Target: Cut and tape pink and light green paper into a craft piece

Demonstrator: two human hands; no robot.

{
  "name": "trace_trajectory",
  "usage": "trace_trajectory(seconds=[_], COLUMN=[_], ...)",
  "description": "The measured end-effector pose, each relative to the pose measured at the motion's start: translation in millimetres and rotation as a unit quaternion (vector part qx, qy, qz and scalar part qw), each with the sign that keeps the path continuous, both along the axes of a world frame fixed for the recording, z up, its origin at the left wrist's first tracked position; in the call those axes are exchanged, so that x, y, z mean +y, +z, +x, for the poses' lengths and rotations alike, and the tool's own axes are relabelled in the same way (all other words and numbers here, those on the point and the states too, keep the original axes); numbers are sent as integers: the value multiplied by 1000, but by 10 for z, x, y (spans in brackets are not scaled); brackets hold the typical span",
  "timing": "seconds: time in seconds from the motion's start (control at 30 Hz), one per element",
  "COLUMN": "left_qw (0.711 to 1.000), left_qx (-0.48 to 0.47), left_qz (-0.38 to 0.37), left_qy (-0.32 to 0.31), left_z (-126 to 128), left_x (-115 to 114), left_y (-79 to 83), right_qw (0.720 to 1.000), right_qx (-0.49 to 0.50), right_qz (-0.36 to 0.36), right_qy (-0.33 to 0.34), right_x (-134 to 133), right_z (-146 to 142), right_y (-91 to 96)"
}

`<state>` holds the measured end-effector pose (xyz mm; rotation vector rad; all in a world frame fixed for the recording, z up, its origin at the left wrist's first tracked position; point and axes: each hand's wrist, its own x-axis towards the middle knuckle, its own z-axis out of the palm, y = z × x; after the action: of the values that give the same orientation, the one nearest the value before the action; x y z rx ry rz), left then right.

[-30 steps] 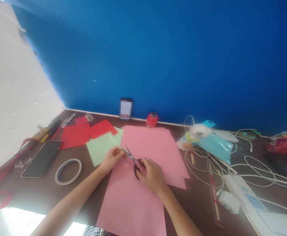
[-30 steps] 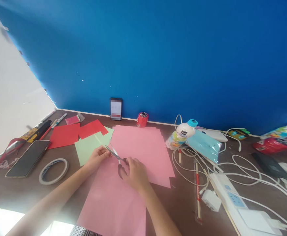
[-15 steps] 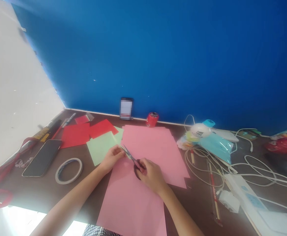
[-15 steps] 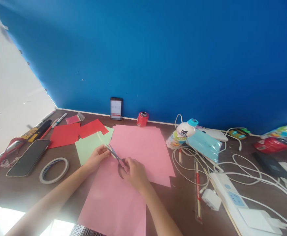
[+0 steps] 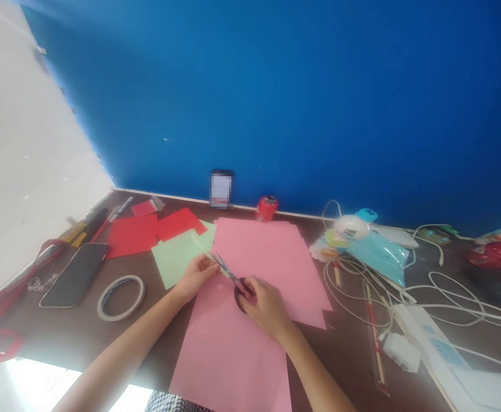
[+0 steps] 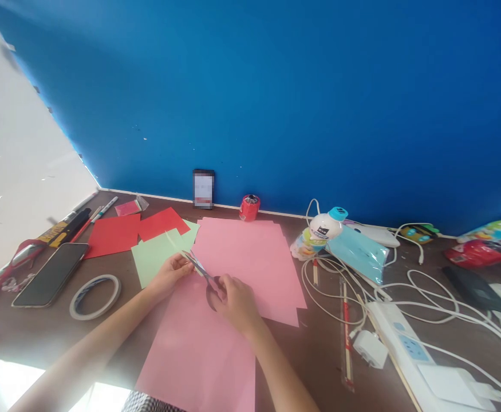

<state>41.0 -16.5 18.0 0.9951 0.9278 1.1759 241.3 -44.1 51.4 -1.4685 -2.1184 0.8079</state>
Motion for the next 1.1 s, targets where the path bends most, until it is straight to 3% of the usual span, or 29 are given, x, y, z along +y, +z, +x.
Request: trace_trajectory(seconds=[0.57,0.67,0.83,1.1], left_qw=[999,1000,999,997], left_qx=[35,21,19,53], left_qz=[-11,-20,-24,-48], left_qy=[-7,8,10,-6], left_z=[-11,-18,-16,29], left_x=[-2,5,5,-52], left_y=[35,14,9,80], right_qw=[999,996,985,980], right_qx=[23,60,127,123], right_qz=[-15,-43,-118,-155], right_qy=[-31,-51,-15,12], right_x=[17,16,-18,-79], right_z=[12,13,-2,-69], right_y=[-57,-59,-26,1])
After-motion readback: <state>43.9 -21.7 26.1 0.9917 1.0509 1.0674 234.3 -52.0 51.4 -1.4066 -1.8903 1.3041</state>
